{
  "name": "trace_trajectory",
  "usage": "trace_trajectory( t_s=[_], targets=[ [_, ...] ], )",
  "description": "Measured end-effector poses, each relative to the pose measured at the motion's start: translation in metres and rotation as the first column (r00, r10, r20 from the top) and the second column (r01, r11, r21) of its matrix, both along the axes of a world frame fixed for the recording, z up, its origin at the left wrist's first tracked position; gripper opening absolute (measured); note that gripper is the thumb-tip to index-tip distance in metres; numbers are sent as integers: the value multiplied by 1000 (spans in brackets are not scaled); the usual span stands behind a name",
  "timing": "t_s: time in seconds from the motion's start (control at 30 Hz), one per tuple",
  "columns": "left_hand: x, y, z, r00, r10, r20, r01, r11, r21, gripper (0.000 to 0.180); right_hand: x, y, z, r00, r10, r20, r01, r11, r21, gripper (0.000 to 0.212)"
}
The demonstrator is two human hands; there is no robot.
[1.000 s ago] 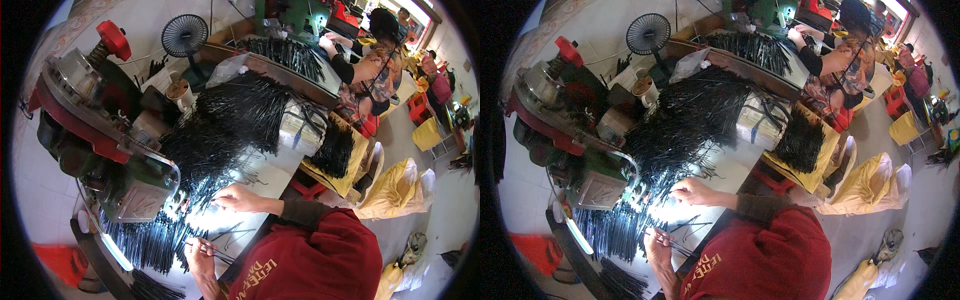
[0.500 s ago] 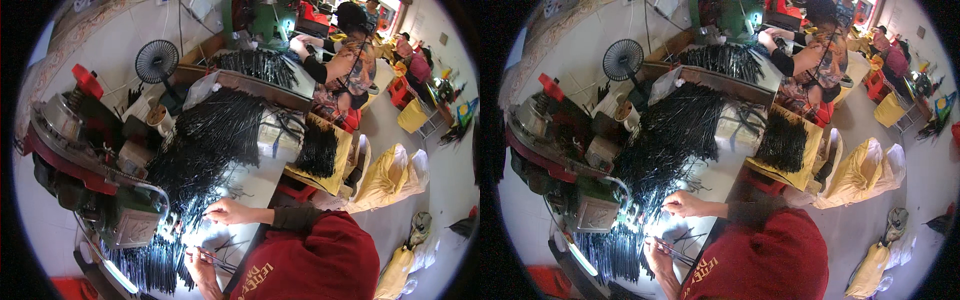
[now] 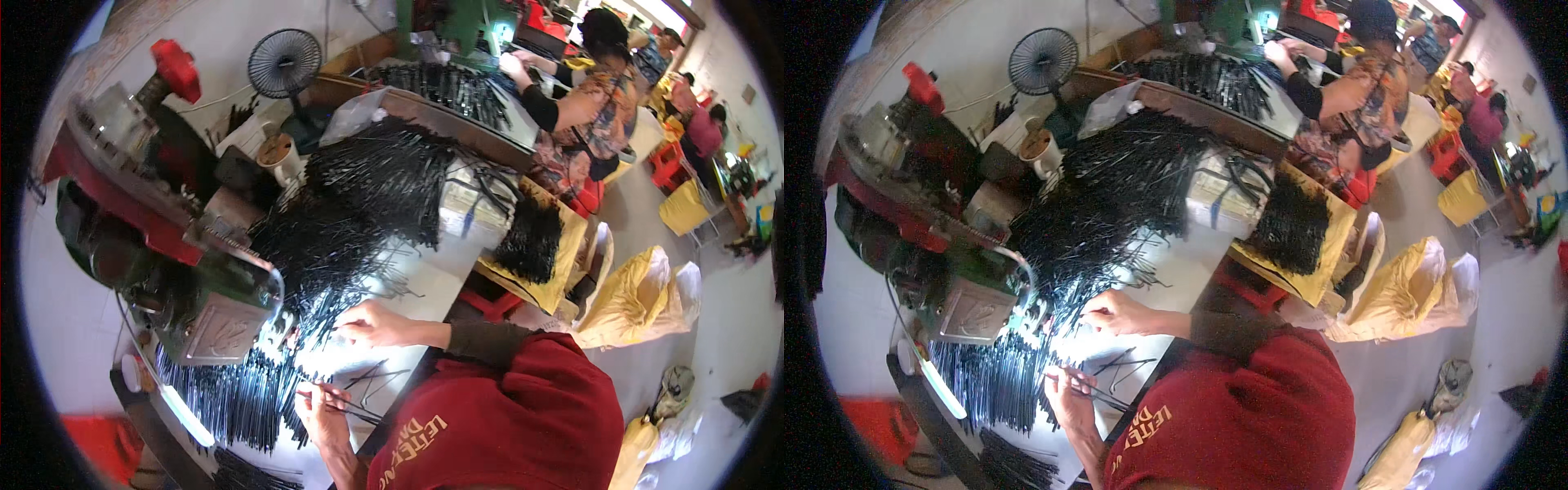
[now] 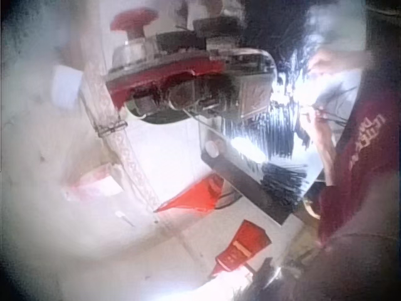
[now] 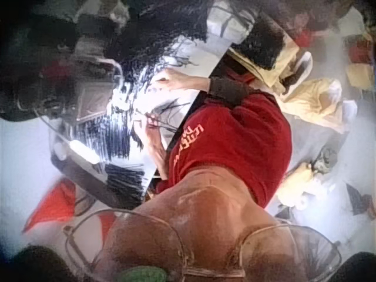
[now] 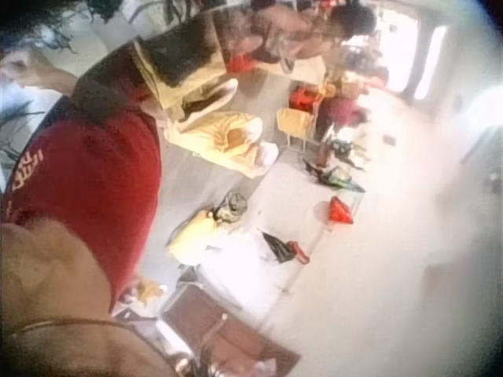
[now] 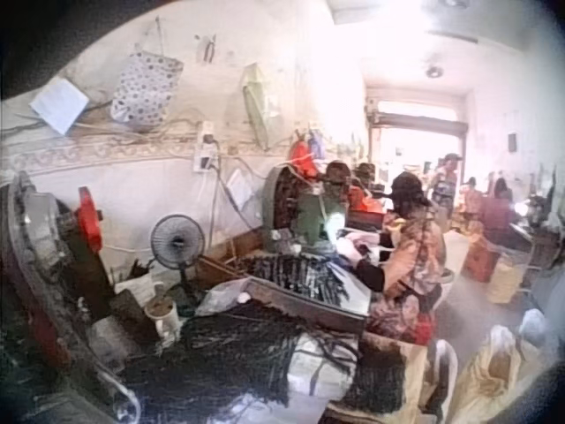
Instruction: The person processes and assembles black cable bundles using an industrial press machine.
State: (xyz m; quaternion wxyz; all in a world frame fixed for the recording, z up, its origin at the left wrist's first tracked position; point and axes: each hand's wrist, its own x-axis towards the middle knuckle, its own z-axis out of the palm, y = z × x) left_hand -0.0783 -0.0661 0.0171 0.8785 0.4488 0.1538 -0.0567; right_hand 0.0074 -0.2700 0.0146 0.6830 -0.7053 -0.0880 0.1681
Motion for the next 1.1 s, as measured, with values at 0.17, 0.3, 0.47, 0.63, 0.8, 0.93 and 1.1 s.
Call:
trace_trajectory(
  t_s=[0.17, 0.3, 0.47, 0.63, 0.8, 0.93, 1.1],
  targets=[
    [4, 8, -12, 993, -105, 53, 105, 994, 3, 12, -4, 1, -8, 992, 26, 121, -29, 999, 25, 25],
    [1, 0, -4, 994, -101, 40, 102, 995, -23, 14, -7, -9, -6, 993, 43, 114, -41, 999, -21, 26],
    [-6, 9, -6, 997, -78, 26, 79, 996, -34, 11, -7, 3, -13, 993, 97, 61, -96, 995, -21, 26],
    [-3, 0, 1, 996, -80, 25, 81, 996, -41, 7, -6, 0, 2, 998, 60, 29, -60, 998, -15, 25],
    [-12, 4, 3, 999, 42, 17, -42, 999, 13, 12, -4, 13, -11, 983, 80, 166, -83, 997, 10, 25],
    [-2, 7, -9, 996, -56, 64, 58, 998, -24, 14, -7, 6, -5, 966, 8, 259, -21, 999, 48, 24],
    [8, -9, -2, 994, -101, 41, 101, 995, 1, 15, -17, -11, 6, 983, -59, 177, 51, 998, 49, 25]
  ],
)
